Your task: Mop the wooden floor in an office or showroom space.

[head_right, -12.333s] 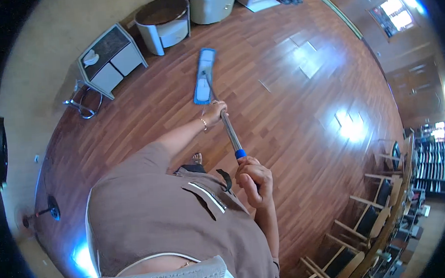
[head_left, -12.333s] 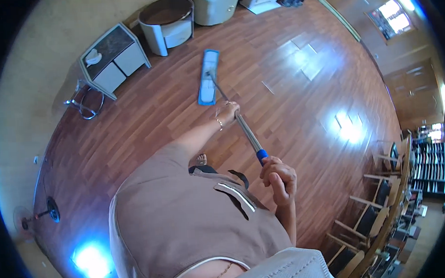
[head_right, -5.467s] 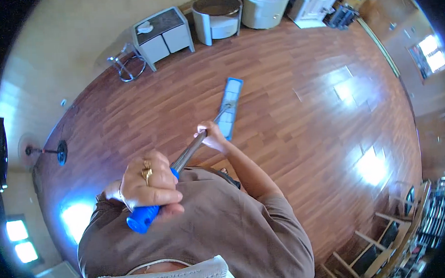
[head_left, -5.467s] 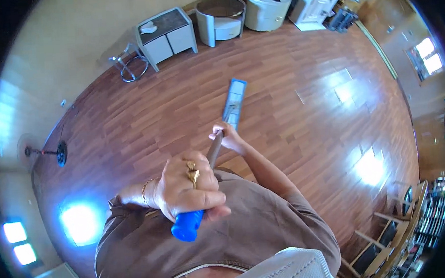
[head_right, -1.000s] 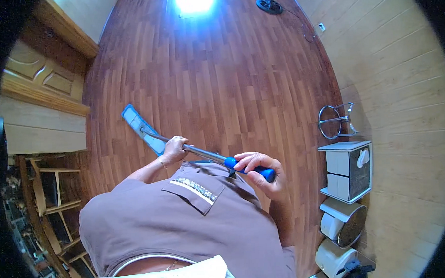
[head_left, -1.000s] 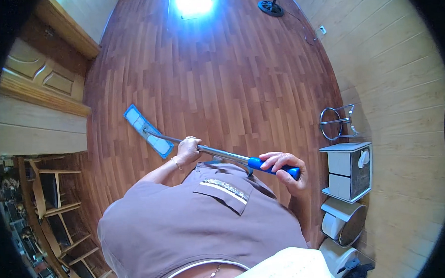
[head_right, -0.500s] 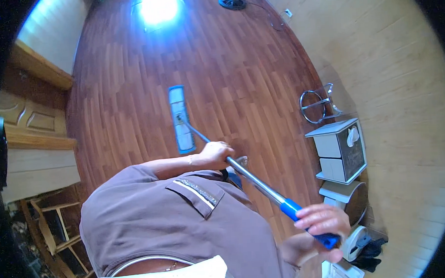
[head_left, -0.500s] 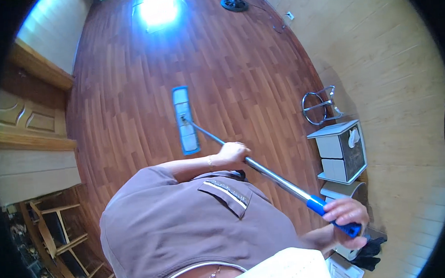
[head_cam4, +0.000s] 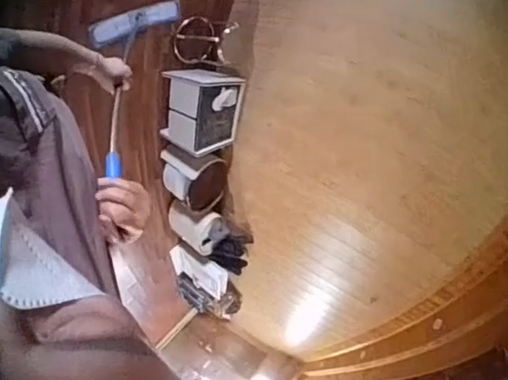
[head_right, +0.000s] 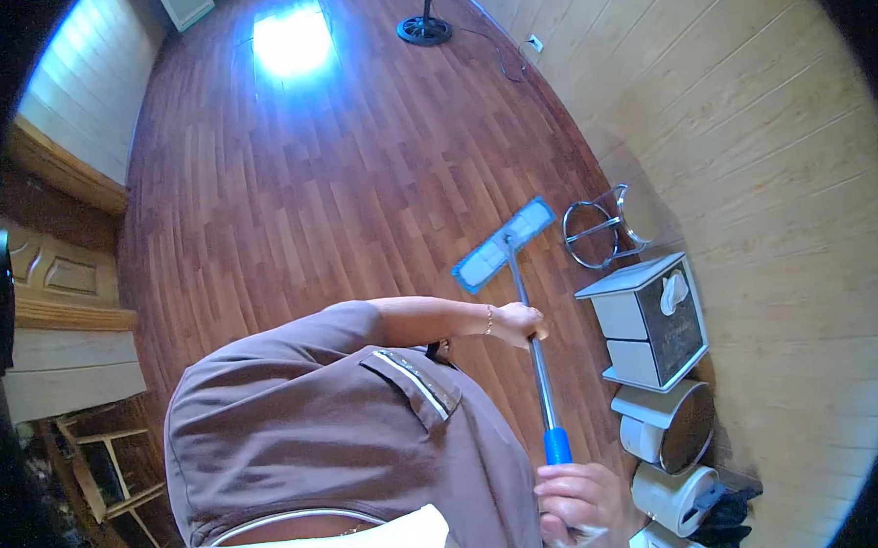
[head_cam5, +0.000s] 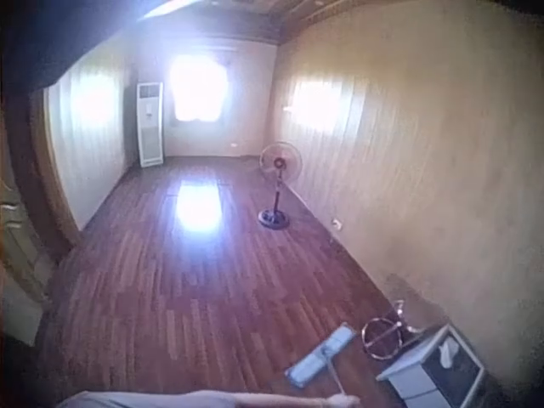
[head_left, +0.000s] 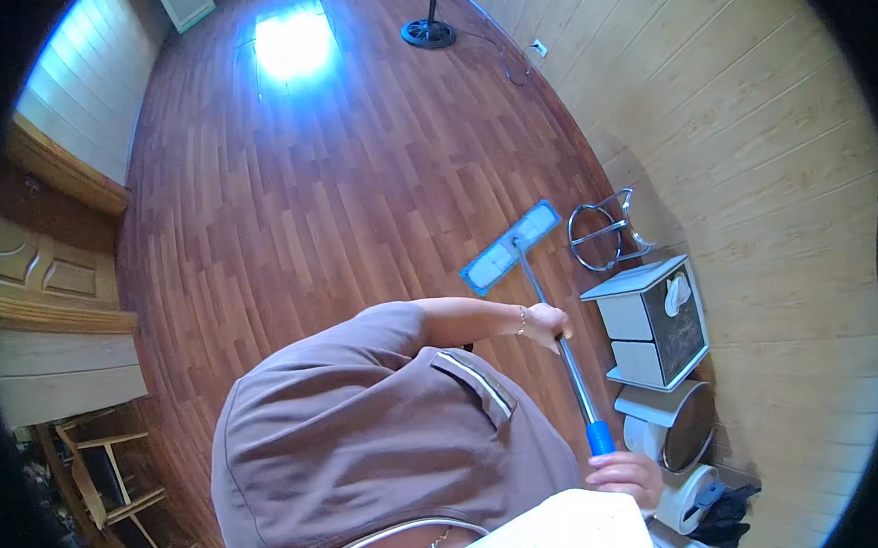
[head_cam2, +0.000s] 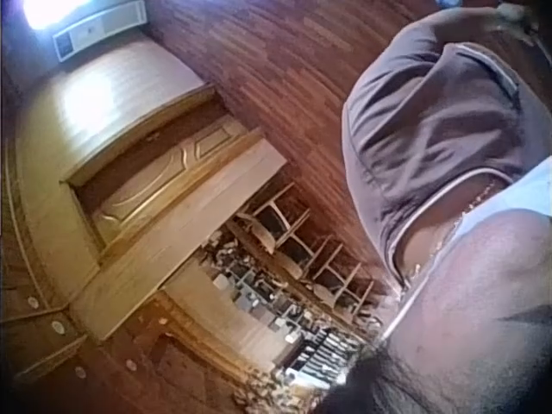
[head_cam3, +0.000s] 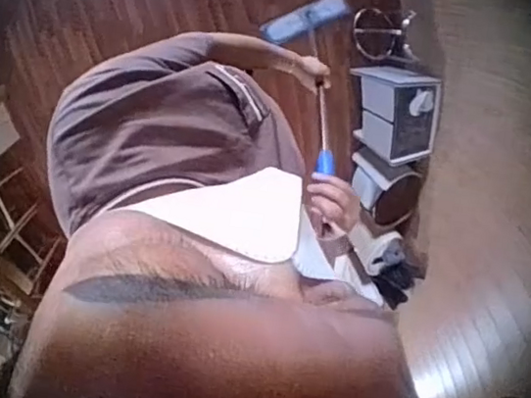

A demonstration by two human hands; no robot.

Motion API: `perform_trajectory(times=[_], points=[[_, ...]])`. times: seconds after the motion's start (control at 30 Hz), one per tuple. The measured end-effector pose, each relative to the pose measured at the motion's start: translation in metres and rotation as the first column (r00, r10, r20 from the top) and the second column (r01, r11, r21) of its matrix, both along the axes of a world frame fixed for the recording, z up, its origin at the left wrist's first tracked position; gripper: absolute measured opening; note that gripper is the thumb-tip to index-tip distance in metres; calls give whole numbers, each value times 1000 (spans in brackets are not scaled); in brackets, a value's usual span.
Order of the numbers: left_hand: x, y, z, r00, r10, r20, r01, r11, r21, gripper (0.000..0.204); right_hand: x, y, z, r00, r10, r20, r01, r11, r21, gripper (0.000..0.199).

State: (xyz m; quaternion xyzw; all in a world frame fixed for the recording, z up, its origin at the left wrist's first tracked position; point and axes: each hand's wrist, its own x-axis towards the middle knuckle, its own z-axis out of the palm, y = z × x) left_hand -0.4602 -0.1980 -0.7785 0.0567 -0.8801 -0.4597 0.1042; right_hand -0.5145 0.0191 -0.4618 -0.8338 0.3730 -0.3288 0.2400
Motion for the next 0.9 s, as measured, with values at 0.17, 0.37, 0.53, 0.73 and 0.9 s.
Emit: perform_trajectory(times=[0.17,0.37,0.53,0.73,0.9], points=[[-64,-44,-12,995,72,69,-61,987,-148,21,-55,-41,-27,991,-25,133,40,993,-112,24],[-49,-110,-17,937,346,51,-335,929,-155,13,-109,-109,-50,963,43,267,-17,995,-99,29],[15,-166,-25,774,632,36,-626,773,-103,10,-104,-198,-63,887,124,444,-88,991,-100,35],[139,-220,-53,552,834,20,-802,537,-262,17,-56,-299,-99,763,80,641,-158,985,65,44],[231,-250,-61,329,944,18,-905,321,-281,23,-3,-381,-119,750,15,661,-278,915,294,36]])
